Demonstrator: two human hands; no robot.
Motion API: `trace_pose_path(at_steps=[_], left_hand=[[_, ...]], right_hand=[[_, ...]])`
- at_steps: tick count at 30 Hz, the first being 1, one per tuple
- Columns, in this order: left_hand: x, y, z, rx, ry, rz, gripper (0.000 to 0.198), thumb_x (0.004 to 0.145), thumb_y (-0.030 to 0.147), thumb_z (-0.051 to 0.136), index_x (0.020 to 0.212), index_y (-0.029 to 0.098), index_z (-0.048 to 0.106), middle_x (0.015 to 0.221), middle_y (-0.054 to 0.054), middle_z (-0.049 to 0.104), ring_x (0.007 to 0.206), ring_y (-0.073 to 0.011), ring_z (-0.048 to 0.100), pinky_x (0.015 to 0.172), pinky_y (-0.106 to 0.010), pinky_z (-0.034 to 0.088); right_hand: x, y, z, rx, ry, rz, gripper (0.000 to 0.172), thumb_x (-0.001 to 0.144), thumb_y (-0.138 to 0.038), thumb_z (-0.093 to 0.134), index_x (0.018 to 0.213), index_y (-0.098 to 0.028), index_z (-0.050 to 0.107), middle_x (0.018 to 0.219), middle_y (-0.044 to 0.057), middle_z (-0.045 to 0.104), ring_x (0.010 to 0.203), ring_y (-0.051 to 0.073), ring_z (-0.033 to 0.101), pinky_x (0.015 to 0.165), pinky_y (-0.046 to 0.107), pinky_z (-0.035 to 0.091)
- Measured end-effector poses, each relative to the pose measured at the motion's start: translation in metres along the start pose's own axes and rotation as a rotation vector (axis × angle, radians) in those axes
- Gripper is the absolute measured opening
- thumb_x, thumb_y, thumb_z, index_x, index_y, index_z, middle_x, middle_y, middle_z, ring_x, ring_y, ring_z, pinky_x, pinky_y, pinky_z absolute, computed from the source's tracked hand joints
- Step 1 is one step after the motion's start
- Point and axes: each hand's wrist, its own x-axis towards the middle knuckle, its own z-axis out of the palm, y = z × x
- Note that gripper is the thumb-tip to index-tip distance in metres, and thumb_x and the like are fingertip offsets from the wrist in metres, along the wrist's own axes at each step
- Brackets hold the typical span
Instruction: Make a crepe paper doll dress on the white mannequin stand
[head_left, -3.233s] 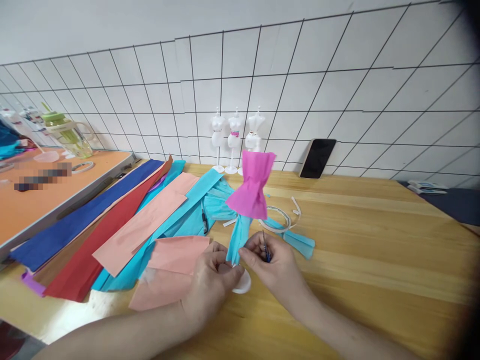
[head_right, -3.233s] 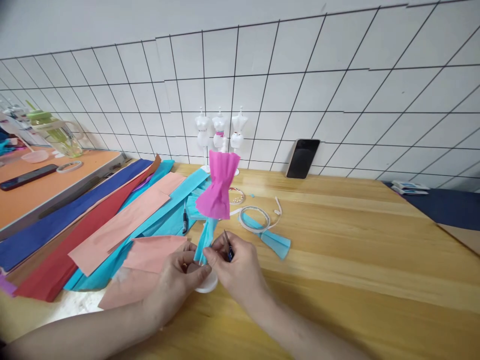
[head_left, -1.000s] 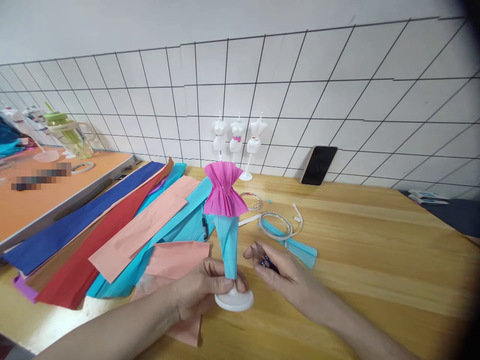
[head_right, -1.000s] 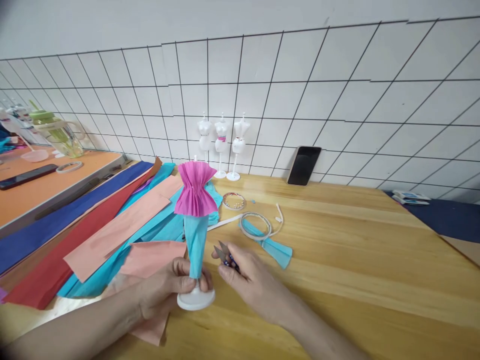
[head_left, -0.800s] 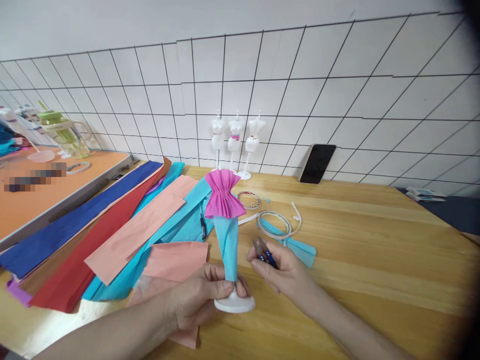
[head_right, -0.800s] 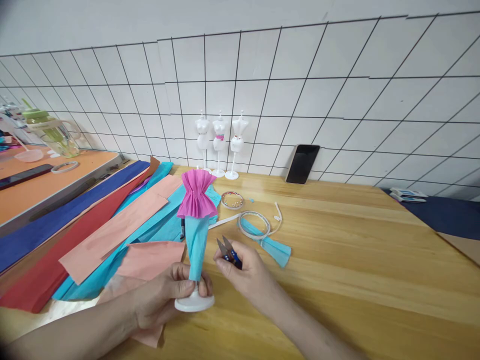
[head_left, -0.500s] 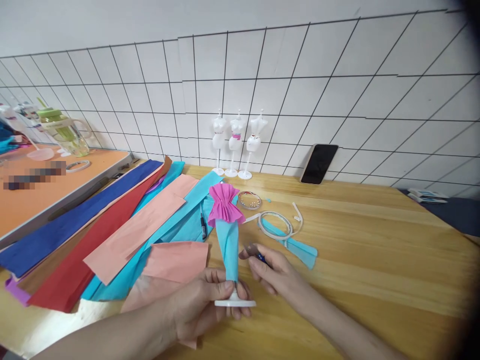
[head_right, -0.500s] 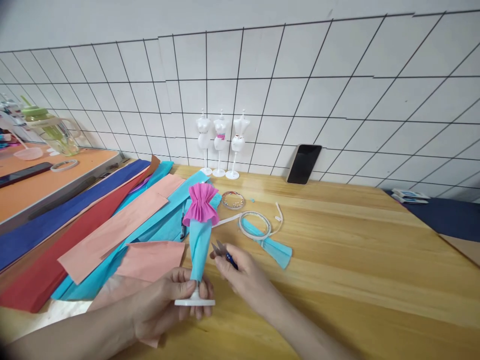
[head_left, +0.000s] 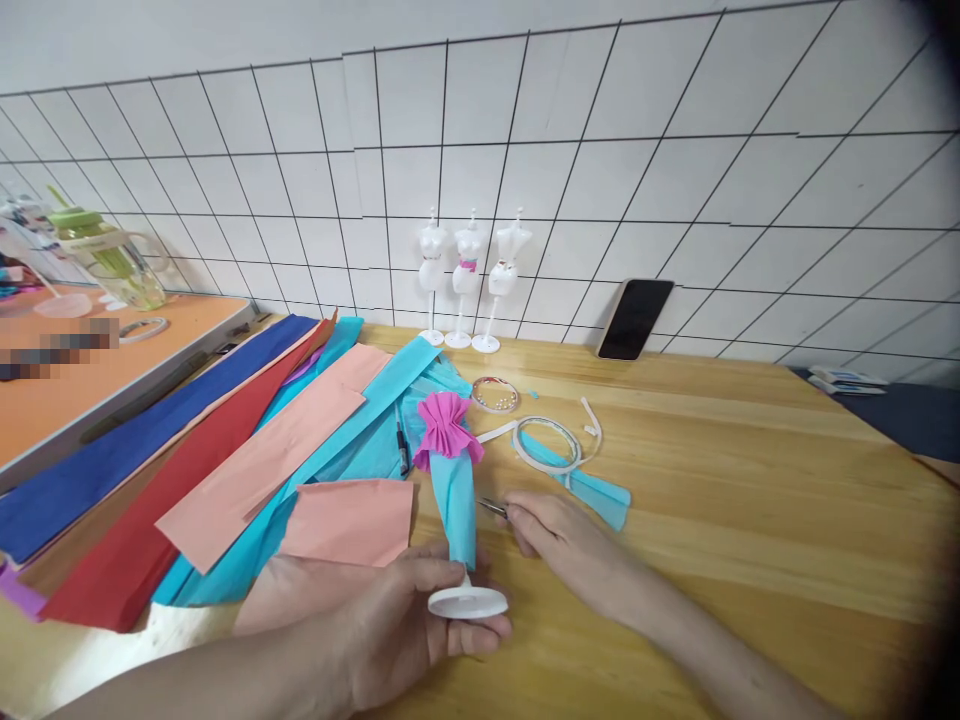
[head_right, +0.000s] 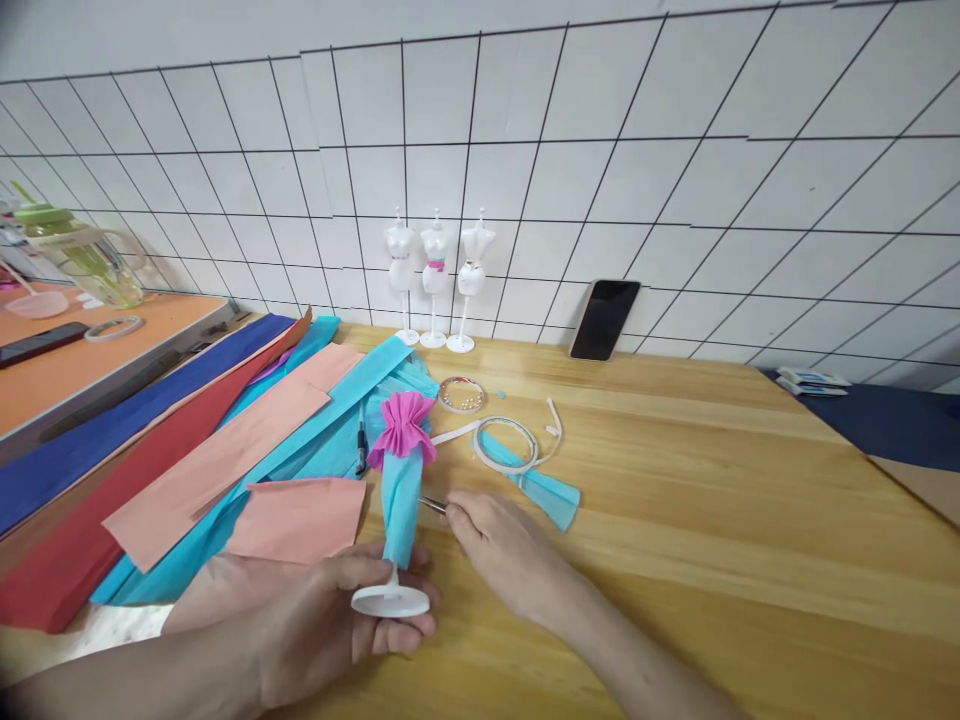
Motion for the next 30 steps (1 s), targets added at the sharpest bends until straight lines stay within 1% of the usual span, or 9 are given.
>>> trace_pose_path(at_steps=[3,6,9,11,13,17,21,25,30], left_hand=[[0.0,0.0,0.002,-0.005,0.011,-0.003,0.021,0.071,0.018,0.058,0.09,0.01,0.06,0.087,-0.011,0.066,0.084,-0.0231,0.065,0.08,-0.034,0.046],[0.002,0.0,0.003,0.006,0.075,-0.024,0.031,0.078,0.039,0.054,0.089,0.011,0.06,0.084,-0.011,0.067,0.081,-0.0244,0.066,0.08,-0.037,0.047],[0.0,0.003,0.007,0.064,0.234,-0.055,0.043,0.075,0.057,0.054,0.085,0.014,0.059,0.076,-0.009,0.067,0.076,-0.0248,0.067,0.078,-0.037,0.048],[-0.003,0.007,0.011,0.078,0.366,-0.083,0.042,0.07,0.058,0.06,0.084,0.018,0.056,0.071,-0.005,0.067,0.075,-0.026,0.067,0.076,-0.038,0.048],[-0.006,0.008,0.012,0.088,0.428,-0.078,0.037,0.069,0.052,0.064,0.084,0.02,0.054,0.068,-0.003,0.067,0.072,-0.026,0.068,0.074,-0.038,0.049],[-0.003,0.006,0.006,0.096,0.345,-0.004,0.027,0.07,0.038,0.064,0.082,0.016,0.055,0.075,-0.009,0.069,0.07,-0.0247,0.068,0.076,-0.036,0.049],[0.003,0.003,0.001,0.088,0.3,-0.05,0.036,0.073,0.046,0.059,0.082,0.011,0.06,0.08,-0.011,0.068,0.07,-0.0236,0.067,0.079,-0.037,0.05],[0.002,0.007,0.004,0.12,0.335,-0.045,0.046,0.075,0.056,0.053,0.088,0.012,0.059,0.076,-0.01,0.068,0.067,-0.0234,0.067,0.078,-0.036,0.049],[-0.002,0.01,0.01,0.198,0.423,0.012,0.034,0.075,0.044,0.06,0.094,0.021,0.047,0.063,-0.004,0.067,0.06,-0.0218,0.066,0.069,-0.033,0.048]], right_hand=[[0.002,0.002,-0.004,-0.054,-0.051,0.023,0.034,0.088,-0.025,0.035,0.055,-0.02,0.042,0.056,-0.002,0.05,0.055,0.014,0.046,0.053,0.027,0.028],[0.005,0.003,-0.004,0.007,-0.095,0.012,0.035,0.087,-0.022,0.035,0.053,-0.019,0.045,0.056,-0.002,0.052,0.055,0.014,0.047,0.053,0.026,0.028],[0.005,0.005,-0.004,0.059,-0.102,-0.001,0.035,0.086,-0.023,0.036,0.054,-0.019,0.049,0.054,-0.002,0.052,0.054,0.013,0.048,0.052,0.026,0.028],[0.005,0.007,-0.004,0.061,-0.089,0.006,0.038,0.088,-0.026,0.035,0.053,-0.019,0.048,0.054,-0.002,0.053,0.054,0.014,0.048,0.052,0.026,0.029],[0.003,0.006,-0.004,0.06,-0.088,0.017,0.041,0.089,-0.029,0.033,0.052,-0.019,0.046,0.055,-0.001,0.054,0.055,0.014,0.049,0.054,0.027,0.03],[0.001,-0.001,-0.002,0.054,-0.126,0.031,0.038,0.09,-0.026,0.03,0.054,-0.02,0.041,0.055,-0.002,0.05,0.056,0.014,0.049,0.054,0.026,0.03],[0.002,-0.005,0.002,-0.013,-0.087,0.039,0.036,0.089,-0.026,0.031,0.056,-0.02,0.044,0.055,-0.002,0.049,0.056,0.014,0.048,0.053,0.026,0.029],[0.005,-0.008,0.001,-0.043,-0.066,0.05,0.036,0.09,-0.026,0.032,0.057,-0.02,0.047,0.056,0.0,0.053,0.056,0.015,0.049,0.053,0.027,0.028],[0.003,-0.012,-0.003,-0.061,-0.057,0.051,0.036,0.092,-0.027,0.028,0.059,-0.021,0.041,0.057,-0.001,0.054,0.058,0.016,0.05,0.054,0.027,0.029]])
